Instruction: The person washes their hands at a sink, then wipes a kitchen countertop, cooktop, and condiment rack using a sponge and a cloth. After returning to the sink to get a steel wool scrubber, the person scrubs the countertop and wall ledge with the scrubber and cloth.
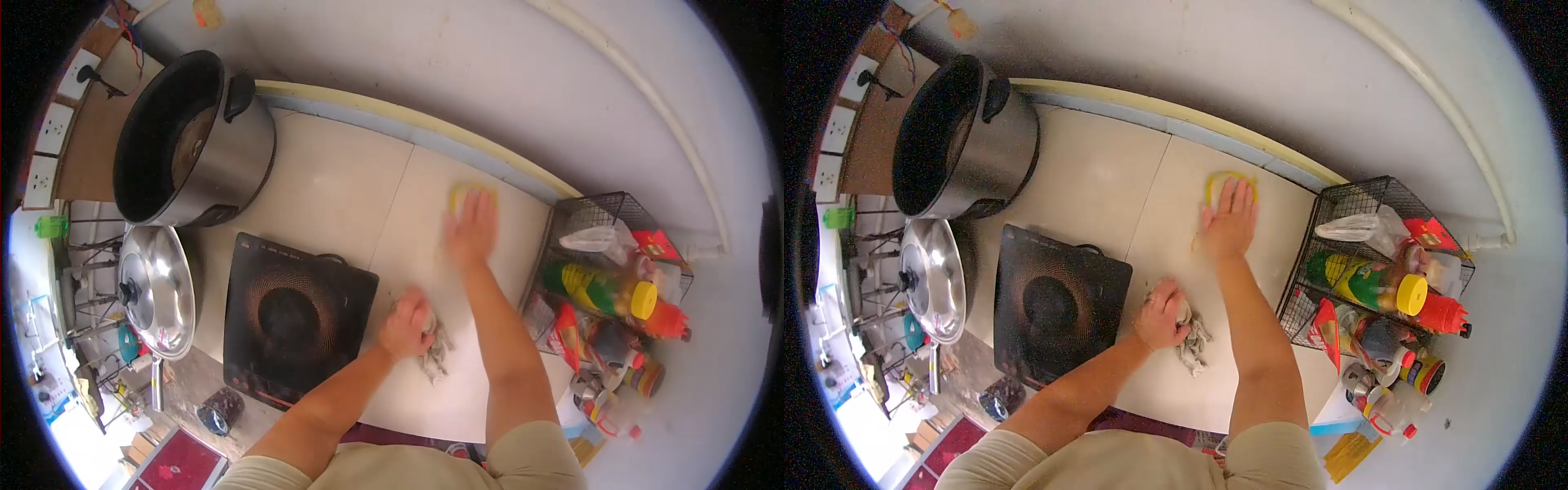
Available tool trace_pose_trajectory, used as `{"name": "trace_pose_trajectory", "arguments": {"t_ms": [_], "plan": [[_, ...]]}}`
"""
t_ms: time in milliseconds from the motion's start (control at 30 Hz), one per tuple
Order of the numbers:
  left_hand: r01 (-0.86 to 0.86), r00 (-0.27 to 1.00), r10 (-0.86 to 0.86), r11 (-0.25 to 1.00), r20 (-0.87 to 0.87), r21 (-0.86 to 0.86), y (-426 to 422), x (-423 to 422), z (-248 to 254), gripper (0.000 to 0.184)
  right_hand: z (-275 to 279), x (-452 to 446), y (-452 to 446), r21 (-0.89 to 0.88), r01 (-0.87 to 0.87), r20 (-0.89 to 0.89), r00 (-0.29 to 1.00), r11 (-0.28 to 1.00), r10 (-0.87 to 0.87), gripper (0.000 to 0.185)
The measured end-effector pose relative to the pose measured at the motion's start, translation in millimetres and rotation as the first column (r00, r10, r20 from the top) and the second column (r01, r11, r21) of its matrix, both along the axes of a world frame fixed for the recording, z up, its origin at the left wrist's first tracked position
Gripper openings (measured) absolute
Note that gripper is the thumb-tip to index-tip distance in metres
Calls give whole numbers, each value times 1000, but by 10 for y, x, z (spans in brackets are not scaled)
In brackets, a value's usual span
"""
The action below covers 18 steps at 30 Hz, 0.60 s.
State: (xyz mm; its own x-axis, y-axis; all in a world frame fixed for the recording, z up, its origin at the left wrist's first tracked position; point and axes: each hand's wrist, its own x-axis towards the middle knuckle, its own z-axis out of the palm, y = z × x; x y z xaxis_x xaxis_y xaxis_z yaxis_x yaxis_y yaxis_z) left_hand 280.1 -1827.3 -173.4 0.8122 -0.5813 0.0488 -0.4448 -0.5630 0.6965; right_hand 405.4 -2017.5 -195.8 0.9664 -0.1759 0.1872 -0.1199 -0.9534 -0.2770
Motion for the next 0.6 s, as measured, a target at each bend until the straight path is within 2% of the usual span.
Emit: {"name": "trace_pose_trajectory", "arguments": {"t_ms": [67, 133, 233, 300, 333, 400, 467, 533, 600], "plan": [[18, 1000, -18, 1000, 6, 4, -9, 11, 8, 65, -38, -131, 301, 66, -179, 37, 984, 982, 177, 61], [26, 1000, -26, 1000, 12, 1, -9, 14, 2, 64, 204, 34, 637, 144, -312, -12, 948, 939, 317, 59], [22, 1000, -23, 998, 21, 53, -8, 6, 9, 61, -114, 547, 436, 164, -115, 8, 993, 980, 115, 58], [37, 999, -36, 998, -3, 53, 8, 12, 48, 60, -388, 383, -88, 187, 101, 42, 993, 977, -111, 57], [47, 999, -46, 998, -14, 44, -11, 23, 60, 59, -475, 199, -434, -20, 192, 46, 980, 981, -191, 56], [35, 999, -35, 999, 7, 11, -30, 7, -6, 59, -378, -137, -942, -244, 318, -34, 942, 916, -335, 55], [36, 999, -36, 999, 12, 5, -29, 14, -2, 59, -293, -112, -1014, -307, 327, -99, 923, 894, -371, 55], [44, 999, -44, 999, -5, 28, -21, 16, 34, 59, -125, 162, -364, 15, 196, -171, 967, 981, -190, 54], [43, 999, -43, 999, 0, 18, -36, 6, 45, 58, 8, 387, 305, 345, 41, -183, 983, 938, 25, 53]]}}
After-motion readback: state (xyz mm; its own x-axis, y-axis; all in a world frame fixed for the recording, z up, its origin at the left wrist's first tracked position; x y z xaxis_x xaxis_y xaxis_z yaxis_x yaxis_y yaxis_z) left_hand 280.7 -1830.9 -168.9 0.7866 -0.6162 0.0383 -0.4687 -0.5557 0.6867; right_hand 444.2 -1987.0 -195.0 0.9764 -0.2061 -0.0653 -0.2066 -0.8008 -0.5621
